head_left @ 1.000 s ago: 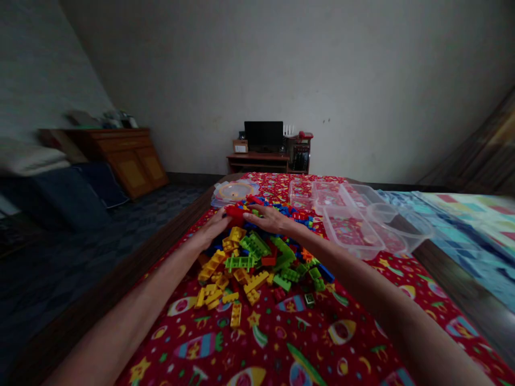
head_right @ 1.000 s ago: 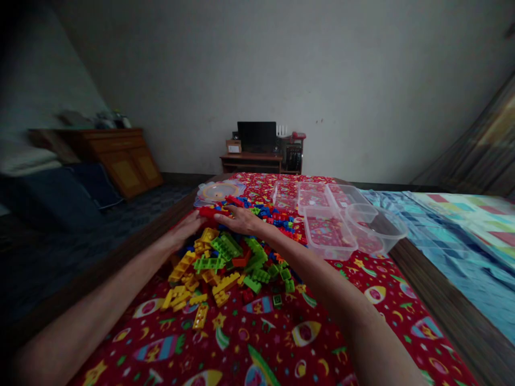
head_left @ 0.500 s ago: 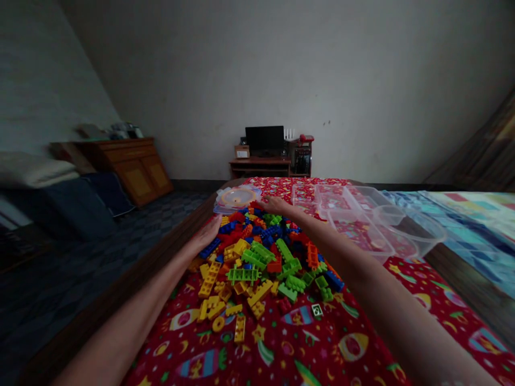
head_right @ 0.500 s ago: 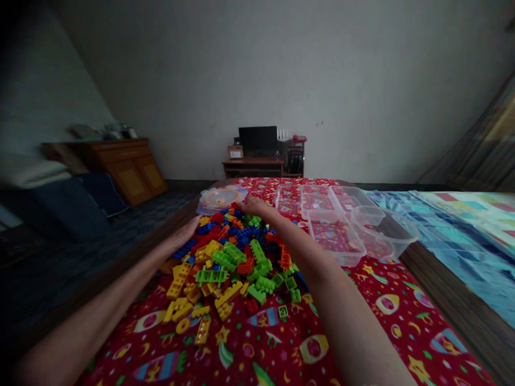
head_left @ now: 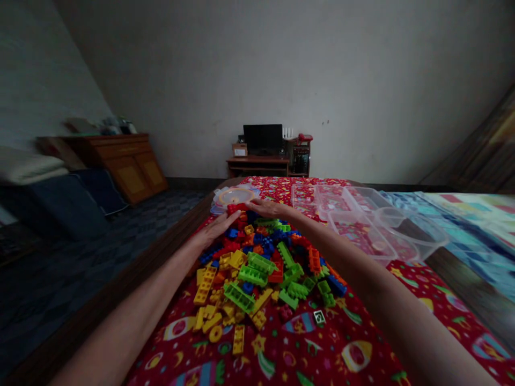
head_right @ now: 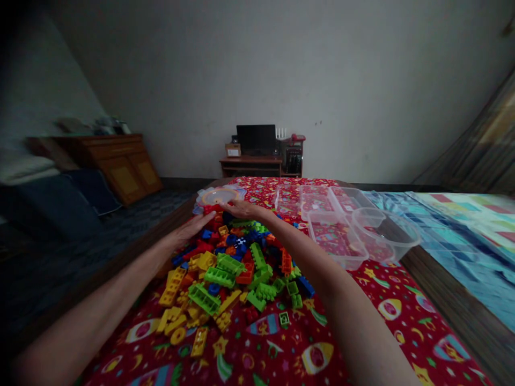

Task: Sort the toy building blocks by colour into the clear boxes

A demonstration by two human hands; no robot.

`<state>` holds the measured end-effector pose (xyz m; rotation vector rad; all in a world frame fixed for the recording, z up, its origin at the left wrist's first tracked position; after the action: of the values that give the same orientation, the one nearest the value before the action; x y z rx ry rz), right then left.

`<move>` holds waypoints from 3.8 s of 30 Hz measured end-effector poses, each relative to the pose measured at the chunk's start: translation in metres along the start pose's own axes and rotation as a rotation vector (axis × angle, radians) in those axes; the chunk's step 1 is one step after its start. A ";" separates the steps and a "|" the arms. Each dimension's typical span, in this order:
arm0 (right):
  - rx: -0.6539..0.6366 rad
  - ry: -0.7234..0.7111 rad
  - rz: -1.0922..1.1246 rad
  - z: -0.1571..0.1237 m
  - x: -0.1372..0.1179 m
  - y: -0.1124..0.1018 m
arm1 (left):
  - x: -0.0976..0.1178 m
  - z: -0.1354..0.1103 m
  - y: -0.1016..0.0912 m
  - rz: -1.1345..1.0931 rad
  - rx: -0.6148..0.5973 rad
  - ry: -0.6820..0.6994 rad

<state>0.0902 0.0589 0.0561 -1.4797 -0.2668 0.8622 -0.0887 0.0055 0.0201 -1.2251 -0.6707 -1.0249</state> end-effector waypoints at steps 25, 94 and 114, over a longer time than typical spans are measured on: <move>0.173 -0.111 -0.468 -0.158 -0.029 0.048 | -0.030 -0.118 -0.005 0.329 0.053 -0.027; 0.268 -0.480 -0.639 -0.185 -0.062 0.058 | -0.019 -0.116 -0.020 0.673 -0.119 0.276; 0.358 0.064 -0.159 -0.162 0.037 0.005 | 0.040 -0.051 0.060 0.437 -0.103 0.479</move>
<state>0.2184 -0.0398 0.0184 -1.1338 -0.1685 0.6919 -0.0233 -0.0536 0.0166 -1.0920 0.0254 -0.9378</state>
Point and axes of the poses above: each hand's wrist, its own z-axis towards the middle knuckle, its own y-axis out of the palm, x = y × z, the point moved 1 cm from there along z, towards the middle knuckle, and after that the axes turned 9 degrees about -z, right-handed, at the moved point
